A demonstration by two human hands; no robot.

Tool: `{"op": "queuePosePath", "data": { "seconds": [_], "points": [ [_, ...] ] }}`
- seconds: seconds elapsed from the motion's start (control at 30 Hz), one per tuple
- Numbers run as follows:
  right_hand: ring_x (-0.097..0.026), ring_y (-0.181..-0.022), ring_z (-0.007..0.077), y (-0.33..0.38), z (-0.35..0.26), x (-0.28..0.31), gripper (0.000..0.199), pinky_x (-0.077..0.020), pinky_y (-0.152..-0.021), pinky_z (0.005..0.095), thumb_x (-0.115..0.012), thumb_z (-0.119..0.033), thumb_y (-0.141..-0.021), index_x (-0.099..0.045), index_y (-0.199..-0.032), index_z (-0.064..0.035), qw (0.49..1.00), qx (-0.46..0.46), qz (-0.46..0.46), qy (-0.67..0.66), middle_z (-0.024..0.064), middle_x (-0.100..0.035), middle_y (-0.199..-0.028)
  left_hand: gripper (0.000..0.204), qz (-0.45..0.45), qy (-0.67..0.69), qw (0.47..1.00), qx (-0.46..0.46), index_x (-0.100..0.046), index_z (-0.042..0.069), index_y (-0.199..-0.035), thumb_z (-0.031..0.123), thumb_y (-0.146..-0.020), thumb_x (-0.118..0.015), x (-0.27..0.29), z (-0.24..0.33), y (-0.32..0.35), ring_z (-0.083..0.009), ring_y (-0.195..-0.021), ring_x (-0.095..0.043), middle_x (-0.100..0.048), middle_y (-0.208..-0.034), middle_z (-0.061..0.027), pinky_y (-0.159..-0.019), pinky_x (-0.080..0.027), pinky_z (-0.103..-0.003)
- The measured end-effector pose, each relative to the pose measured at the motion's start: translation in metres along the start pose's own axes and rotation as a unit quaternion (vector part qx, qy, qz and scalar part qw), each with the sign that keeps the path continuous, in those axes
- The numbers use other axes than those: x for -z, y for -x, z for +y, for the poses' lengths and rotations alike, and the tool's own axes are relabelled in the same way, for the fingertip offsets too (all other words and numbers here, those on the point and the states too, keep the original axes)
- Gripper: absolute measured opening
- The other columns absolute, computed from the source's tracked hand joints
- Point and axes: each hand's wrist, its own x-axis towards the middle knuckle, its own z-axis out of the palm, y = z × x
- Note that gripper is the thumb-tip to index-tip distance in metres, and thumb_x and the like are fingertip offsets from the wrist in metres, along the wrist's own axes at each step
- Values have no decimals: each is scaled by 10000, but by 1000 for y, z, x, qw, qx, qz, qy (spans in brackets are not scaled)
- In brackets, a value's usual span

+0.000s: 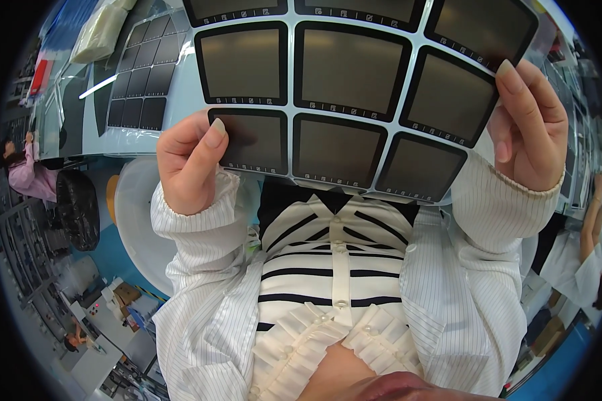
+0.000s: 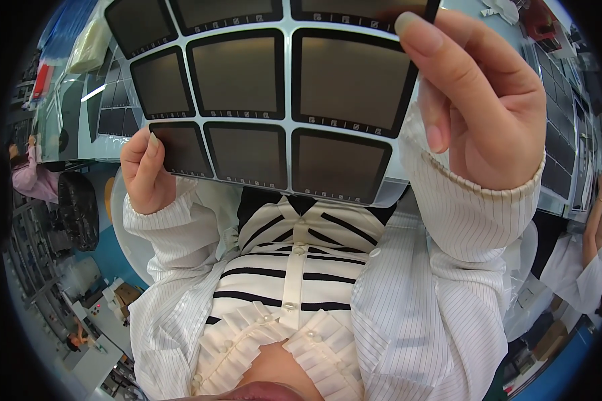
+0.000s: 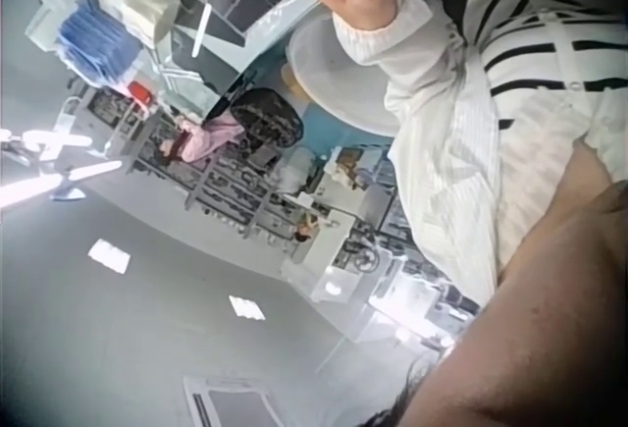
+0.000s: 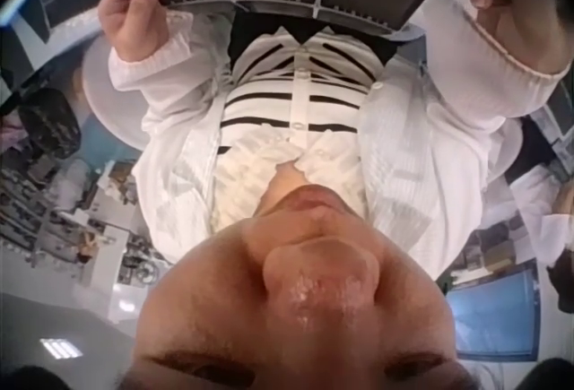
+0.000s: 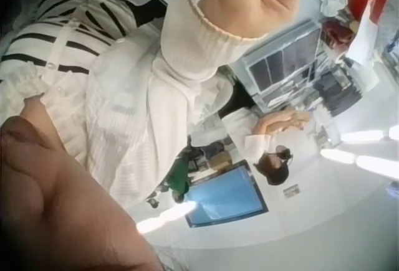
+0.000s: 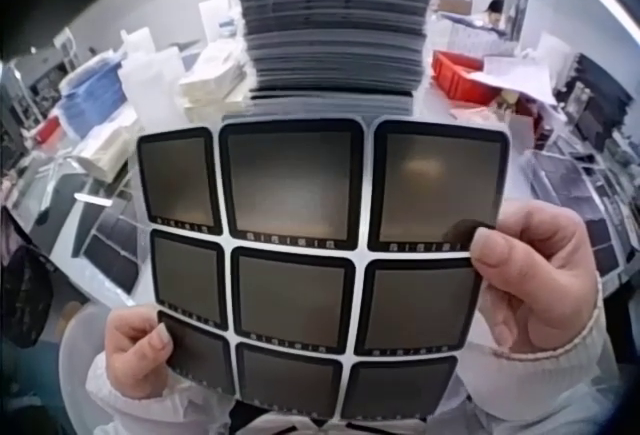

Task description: Inspecting and cleaning sheets of small electronic components at a manufacturing workbench.

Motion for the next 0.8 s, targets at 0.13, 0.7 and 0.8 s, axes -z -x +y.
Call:
{"op": "queuePosePath", "data": {
  "seconds": [0.13, 0.7, 0.8],
  "points": [
    [-495, -410, 44, -2, 0, 0, 275, -375, -409, 100, -453, -67, -918, -540, -1166, 16, 999, 6, 28, -21, 152, -626, -1052, 248, -14, 5, 1000, -4, -612, -35, -808, 182, -889, -524, -3, -1, 0, -117, -714, -579, -643, -815, -89, -703, -442, -243],
    [-455, -443, 30, -19, -1, 34, 298, -464, -814, 167, -407, -97, -938, -520, -1191, 12, 997, 15, 28, -69, 149, -570, -1162, 233, -104, -105, 988, -42, -585, -46, -738, 121, -883, -513, -3, -7, -2, -78, -503, -383, -473, -586, -21, -475, -292, -239],
    [-459, -450, 30, -16, 1, 37, 299, -464, -813, 169, -397, -92, -942, -516, -1196, 11, 995, 23, 62, -70, 144, -583, -1142, 271, -97, -101, 990, -23, -531, -35, -656, 109, -884, -510, -7, -6, -2, -71, -490, -370, -443, -549, -7, -458, -280, -235]
  ]
}}
